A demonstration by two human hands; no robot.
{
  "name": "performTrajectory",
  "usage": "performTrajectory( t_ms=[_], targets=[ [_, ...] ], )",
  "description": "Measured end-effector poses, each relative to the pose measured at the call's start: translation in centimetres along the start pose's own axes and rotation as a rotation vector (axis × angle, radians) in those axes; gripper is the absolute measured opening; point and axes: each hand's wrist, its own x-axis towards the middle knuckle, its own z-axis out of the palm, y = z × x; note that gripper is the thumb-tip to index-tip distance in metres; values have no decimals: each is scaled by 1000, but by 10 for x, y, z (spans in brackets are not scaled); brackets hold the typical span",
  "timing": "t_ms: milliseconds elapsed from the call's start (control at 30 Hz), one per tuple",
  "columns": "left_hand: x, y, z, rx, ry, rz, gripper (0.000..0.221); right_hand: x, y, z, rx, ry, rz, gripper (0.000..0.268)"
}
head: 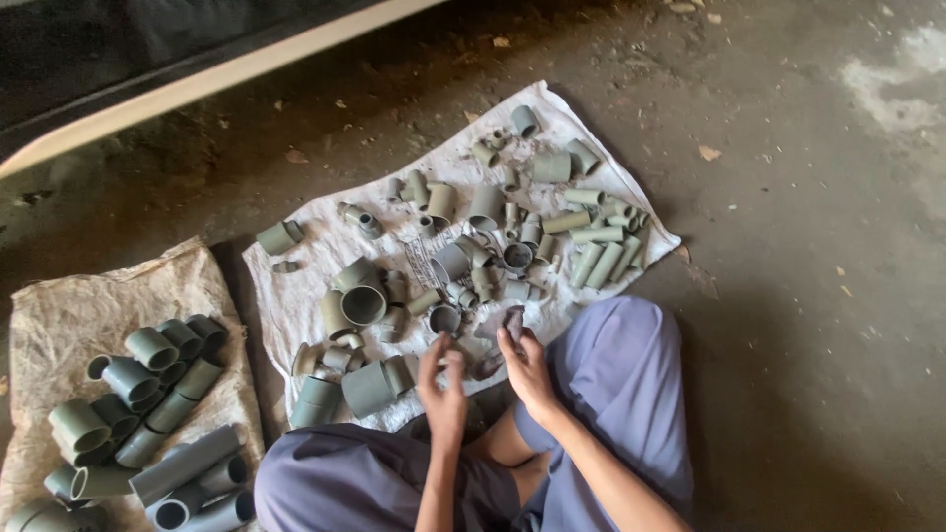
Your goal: The person sits on the floor and uses a small abrasive stone to smooth the edges of small plastic pipe fittings. They pick up each fitting, rub the edges with the stone, and place it back on the cloth.
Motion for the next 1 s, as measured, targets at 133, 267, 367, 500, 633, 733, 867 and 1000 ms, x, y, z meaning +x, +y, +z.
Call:
performTrajectory(
  t_ms=[133,267,367,500,633,733,867,1000],
  targets=[
    [0,-2,-4,36,49,55,30,3,9,4,-3,-25,-141,44],
    [-4,-6,-3,-62,104,-98,35,-4,-4,5,37,-115,25,22],
    [-5,-7,-2,-110,80,-137,52,-9,-19,6,52,-126,-8,23],
    [0,-28,1,-96,-109,-196,38,3,-4,9,-82,-250,-16,16],
    [-4,-68,4,-195,-144,-300,16,13,-28,6,-179,-370,-89,11],
    [-4,-37,4,-282,-80,-311,17,30,-19,6,-136,-503,-14,14],
    [1,-67,-2,-233,77,-332,19,14,-27,14,-83,-475,236,17],
    [1,-35,-11,-142,144,-205,25,2,-35,20,-15,-354,209,13]
  ],
)
